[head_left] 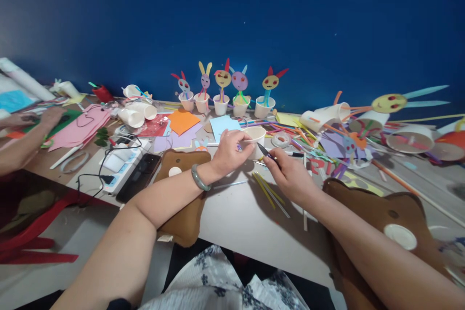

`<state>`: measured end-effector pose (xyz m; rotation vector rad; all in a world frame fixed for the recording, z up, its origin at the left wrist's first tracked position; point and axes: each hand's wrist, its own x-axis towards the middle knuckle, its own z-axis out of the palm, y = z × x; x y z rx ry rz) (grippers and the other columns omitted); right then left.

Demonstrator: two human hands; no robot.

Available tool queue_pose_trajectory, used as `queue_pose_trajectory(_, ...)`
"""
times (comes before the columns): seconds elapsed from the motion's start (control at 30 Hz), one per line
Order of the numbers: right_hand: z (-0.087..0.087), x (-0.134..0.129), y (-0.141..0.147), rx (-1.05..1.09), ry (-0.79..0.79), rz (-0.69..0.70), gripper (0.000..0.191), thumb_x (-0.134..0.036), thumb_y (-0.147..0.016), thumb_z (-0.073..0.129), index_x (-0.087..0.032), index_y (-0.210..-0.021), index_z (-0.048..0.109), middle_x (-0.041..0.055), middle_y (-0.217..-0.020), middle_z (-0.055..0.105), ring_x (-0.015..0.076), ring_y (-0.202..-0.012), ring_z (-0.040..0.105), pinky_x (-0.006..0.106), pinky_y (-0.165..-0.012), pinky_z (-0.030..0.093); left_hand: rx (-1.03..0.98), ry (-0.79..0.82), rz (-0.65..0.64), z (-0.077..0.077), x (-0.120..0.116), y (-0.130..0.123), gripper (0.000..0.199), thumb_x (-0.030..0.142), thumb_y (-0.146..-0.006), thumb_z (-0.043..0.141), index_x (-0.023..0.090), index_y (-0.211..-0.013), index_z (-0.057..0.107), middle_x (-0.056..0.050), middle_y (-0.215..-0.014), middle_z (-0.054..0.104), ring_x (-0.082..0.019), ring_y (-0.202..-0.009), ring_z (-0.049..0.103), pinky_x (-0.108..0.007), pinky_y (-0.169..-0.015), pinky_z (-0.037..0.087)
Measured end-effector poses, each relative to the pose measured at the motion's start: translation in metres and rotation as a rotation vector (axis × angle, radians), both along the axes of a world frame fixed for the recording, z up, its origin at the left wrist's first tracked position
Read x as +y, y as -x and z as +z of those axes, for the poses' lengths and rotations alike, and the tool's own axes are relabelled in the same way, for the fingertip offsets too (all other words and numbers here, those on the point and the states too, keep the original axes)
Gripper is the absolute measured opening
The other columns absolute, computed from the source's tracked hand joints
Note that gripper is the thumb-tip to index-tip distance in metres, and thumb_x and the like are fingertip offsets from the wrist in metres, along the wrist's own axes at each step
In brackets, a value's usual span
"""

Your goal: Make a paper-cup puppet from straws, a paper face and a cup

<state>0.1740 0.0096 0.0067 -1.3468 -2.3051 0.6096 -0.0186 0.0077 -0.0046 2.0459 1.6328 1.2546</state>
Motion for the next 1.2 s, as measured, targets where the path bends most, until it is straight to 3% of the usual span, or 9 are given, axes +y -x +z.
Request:
queue_pose_trajectory(0.43,0.005,-0.003,-0.001,-0.326,-0.122,-0.007,0.027,-0.038,-0.101,0.032,-0.020,-0.099,0.052,0.0097,-0.071,0.068,0.0270,-0.065,0.063,0.030,-0.056,0.024,0.089,0.024,-0.011,0.003,-0.003,-0.002,0.008,0.026,-0.090,0.059,0.022,-0.084,0.062,-0.001,-0.091,0.070,-0.019,-0.099,0.062,-0.046,-0.119,0.027)
queue_pose_trajectory(0.67,0.004,-0.009,0.001,-0.567,-0.281,-0.050,0.029,-0.037,-0.103,0.036,-0.017,-0.105,0.057,0.0138,-0.074,0.073,0.0278,-0.061,0.064,0.033,-0.056,0.013,0.113,0.017,-0.043,0.002,-0.003,-0.001,0.010,0.026,-0.091,0.057,0.022,-0.084,0.063,-0.002,-0.088,0.069,-0.021,-0.103,0.060,-0.047,-0.119,0.028)
queue_pose_trajectory(0.93,-0.005,-0.010,-0.002,-0.657,-0.410,-0.036,0.030,-0.030,-0.104,0.034,-0.016,-0.098,0.060,0.0156,-0.075,0.072,0.0258,-0.058,0.064,0.034,-0.055,0.011,0.150,0.030,-0.041,0.005,-0.003,0.000,0.014,0.030,-0.093,0.056,0.022,-0.083,0.062,-0.003,-0.089,0.068,-0.022,-0.104,0.059,-0.048,-0.119,0.028)
queue_pose_trajectory(1.2,0.005,-0.005,0.001,-0.507,-0.209,0.004,0.030,-0.036,-0.103,0.037,-0.017,-0.111,0.058,0.0128,-0.079,0.075,0.0266,-0.064,0.066,0.031,-0.055,0.017,0.176,0.036,-0.035,0.003,-0.003,-0.001,0.012,0.027,-0.092,0.057,0.021,-0.083,0.062,-0.002,-0.087,0.067,-0.021,-0.101,0.059,-0.048,-0.121,0.024)
